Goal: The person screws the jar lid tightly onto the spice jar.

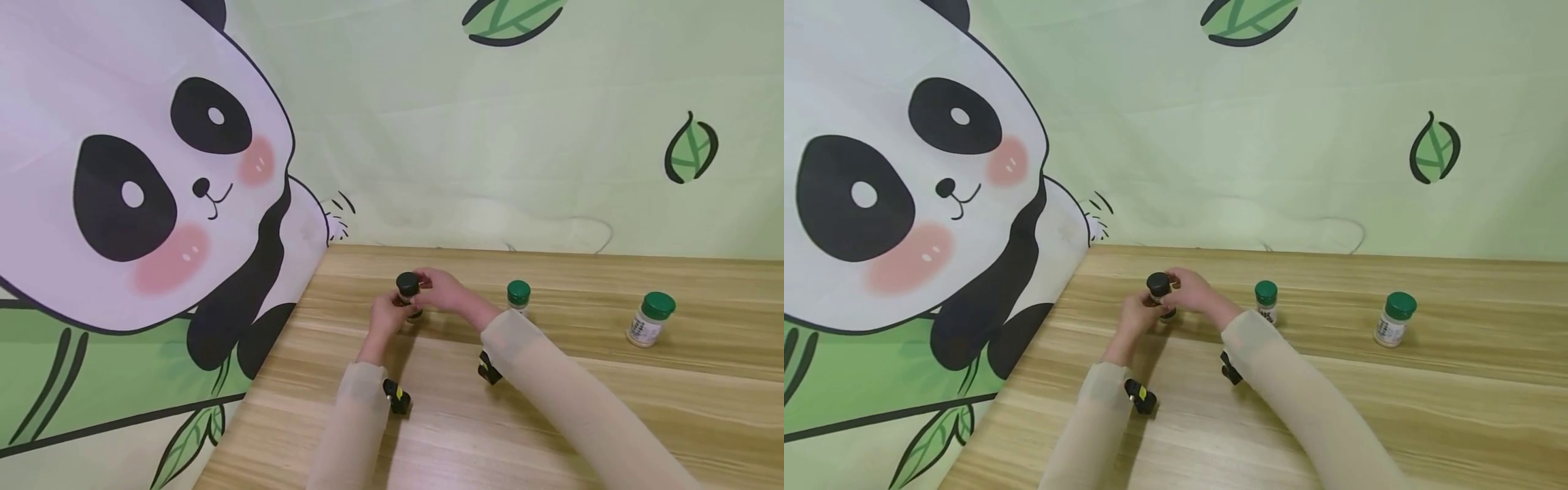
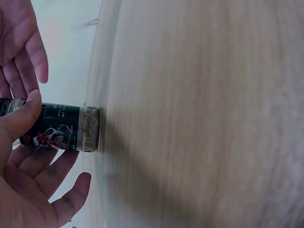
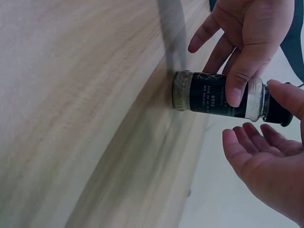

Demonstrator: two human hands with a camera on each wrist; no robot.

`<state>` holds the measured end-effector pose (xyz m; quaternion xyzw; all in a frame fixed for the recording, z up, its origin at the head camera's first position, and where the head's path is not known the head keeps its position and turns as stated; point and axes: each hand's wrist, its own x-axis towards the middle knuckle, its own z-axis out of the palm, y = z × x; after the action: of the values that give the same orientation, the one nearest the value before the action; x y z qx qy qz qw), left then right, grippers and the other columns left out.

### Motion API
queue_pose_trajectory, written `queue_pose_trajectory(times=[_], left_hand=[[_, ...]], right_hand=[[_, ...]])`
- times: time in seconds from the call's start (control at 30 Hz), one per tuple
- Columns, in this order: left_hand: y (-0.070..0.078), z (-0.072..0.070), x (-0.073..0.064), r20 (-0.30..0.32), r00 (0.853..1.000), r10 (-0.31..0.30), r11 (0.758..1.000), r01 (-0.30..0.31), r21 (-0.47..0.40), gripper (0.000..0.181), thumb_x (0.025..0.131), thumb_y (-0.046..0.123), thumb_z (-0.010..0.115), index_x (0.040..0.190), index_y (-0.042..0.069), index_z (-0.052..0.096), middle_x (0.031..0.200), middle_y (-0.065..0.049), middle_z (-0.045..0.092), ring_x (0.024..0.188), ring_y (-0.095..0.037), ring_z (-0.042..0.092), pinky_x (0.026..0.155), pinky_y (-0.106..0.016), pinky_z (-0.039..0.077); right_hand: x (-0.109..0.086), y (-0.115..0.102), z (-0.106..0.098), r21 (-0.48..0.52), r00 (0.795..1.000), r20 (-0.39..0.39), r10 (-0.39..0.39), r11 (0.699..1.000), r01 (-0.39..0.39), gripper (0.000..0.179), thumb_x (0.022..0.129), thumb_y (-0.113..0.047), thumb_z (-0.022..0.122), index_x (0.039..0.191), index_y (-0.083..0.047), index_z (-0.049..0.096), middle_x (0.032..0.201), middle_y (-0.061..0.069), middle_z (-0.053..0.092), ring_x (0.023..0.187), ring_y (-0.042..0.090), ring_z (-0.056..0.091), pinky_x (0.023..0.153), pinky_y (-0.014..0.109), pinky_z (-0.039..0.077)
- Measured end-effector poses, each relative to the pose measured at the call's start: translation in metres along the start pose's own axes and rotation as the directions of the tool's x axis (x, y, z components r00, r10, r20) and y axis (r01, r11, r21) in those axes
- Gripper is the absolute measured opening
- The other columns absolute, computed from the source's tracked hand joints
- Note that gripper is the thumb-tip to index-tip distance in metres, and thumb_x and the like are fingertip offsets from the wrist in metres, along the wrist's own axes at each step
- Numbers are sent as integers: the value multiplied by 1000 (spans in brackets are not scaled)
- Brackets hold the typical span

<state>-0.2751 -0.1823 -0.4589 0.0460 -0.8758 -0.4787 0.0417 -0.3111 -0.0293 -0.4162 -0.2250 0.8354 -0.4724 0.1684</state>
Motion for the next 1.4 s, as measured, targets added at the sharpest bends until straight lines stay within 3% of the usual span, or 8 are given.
queue_pose_trajectory(times=[0.2,0.63,1.4], left_hand=[[0,0,-1,-9,1000,-4,1000,4,-10,28,85,7,78,109,-6,74,111,-25,76,101,-31,70,91,-39,55],[0,0,0,-16,1000,4,1000,-4,-4,29,85,9,78,109,-6,74,111,-24,77,103,-32,71,90,-38,55],[2,0,-2,-3,1000,-25,999,25,-33,32,87,9,77,115,-6,73,117,-24,75,108,-32,69,97,-42,54]], right_hand=[[4,2,5,58,1000,9,-14,998,13,64,95,-7,66,151,9,40,149,30,53,140,42,52,115,48,45],[6,1,11,69,999,-52,12,998,-8,51,98,-9,65,144,8,49,142,28,60,135,40,57,114,48,46],[3,2,16,122,994,-103,42,992,-29,52,97,-11,68,141,9,50,141,29,59,132,40,58,110,47,49]])
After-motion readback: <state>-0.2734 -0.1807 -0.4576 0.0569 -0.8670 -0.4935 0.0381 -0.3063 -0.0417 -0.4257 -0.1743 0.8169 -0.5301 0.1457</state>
